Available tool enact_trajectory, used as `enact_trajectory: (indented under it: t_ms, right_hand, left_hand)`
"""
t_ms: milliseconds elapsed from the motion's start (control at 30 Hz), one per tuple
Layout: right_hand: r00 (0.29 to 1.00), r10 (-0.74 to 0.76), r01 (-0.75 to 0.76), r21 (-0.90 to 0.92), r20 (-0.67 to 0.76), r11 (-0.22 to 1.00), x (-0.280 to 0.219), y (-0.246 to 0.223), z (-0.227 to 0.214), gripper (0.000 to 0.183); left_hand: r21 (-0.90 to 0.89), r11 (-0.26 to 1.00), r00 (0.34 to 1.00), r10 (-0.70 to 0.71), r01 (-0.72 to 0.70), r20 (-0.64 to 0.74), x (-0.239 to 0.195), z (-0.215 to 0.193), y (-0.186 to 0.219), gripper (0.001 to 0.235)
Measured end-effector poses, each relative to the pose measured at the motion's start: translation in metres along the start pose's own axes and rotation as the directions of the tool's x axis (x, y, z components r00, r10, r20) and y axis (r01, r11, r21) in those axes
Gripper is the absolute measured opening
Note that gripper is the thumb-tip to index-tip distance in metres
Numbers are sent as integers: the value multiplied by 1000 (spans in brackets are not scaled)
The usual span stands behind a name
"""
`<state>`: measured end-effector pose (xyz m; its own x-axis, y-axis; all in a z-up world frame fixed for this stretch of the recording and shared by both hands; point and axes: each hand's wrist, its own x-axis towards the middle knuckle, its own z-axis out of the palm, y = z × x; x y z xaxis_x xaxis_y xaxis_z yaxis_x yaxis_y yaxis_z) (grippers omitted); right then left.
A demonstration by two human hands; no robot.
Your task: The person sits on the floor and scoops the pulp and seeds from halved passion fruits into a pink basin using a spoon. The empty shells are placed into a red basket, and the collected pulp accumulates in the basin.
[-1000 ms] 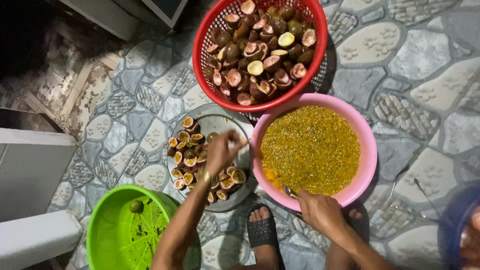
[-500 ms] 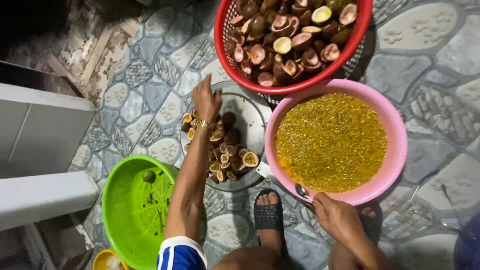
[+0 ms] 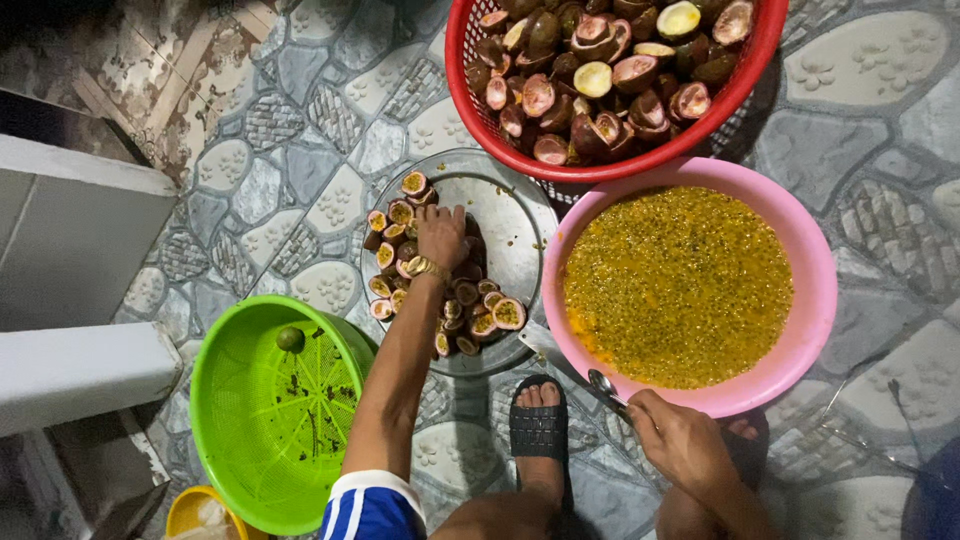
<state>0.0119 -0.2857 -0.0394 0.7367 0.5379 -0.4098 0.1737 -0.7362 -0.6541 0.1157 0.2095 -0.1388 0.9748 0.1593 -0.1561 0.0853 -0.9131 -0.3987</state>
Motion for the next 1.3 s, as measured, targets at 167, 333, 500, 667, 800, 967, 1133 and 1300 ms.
enact_trajectory:
  t_ms: [167, 333, 500, 667, 800, 967, 1133, 1300]
  right_hand:
    - [999, -46, 46, -5, -29, 999, 1, -4, -3, 7]
    - [996, -74, 75, 23, -47, 997, 2, -5, -1, 7]
    - [997, -33, 37, 48, -69, 998, -1, -3, -5, 6]
    - [972, -148, 183, 199, -180, 963, -1, -14, -27, 10]
    - [886, -303, 366, 127, -352, 922, 10, -29, -47, 20]
    - [845, -300, 384, 113, -443, 916, 10, -45, -75, 18]
    - [808, -325, 430, 115, -492, 895, 10, -71, -107, 19]
    - [756, -444, 480, -53, -482, 875, 14, -72, -112, 13]
  left_hand:
    - [-65, 997, 989, 19, -29, -147, 10, 21, 4, 21]
    - [-101, 994, 984, 19, -37, -180, 8, 19, 1, 28]
    - [-722, 677, 977, -213, 141, -9, -7, -56, 3, 22]
    - [-908, -236, 919, -108, 347, 380, -61, -131, 5, 69]
    - [-576, -799, 979, 71, 169, 190, -104, -119, 35, 76]
    - [-625, -769, 992, 100, 129, 82, -133, -134, 97, 84]
    - [-718, -685, 986, 168, 124, 10, -141, -161, 127, 86]
    - [-813, -569, 959, 279, 123, -50, -146, -165, 131, 79]
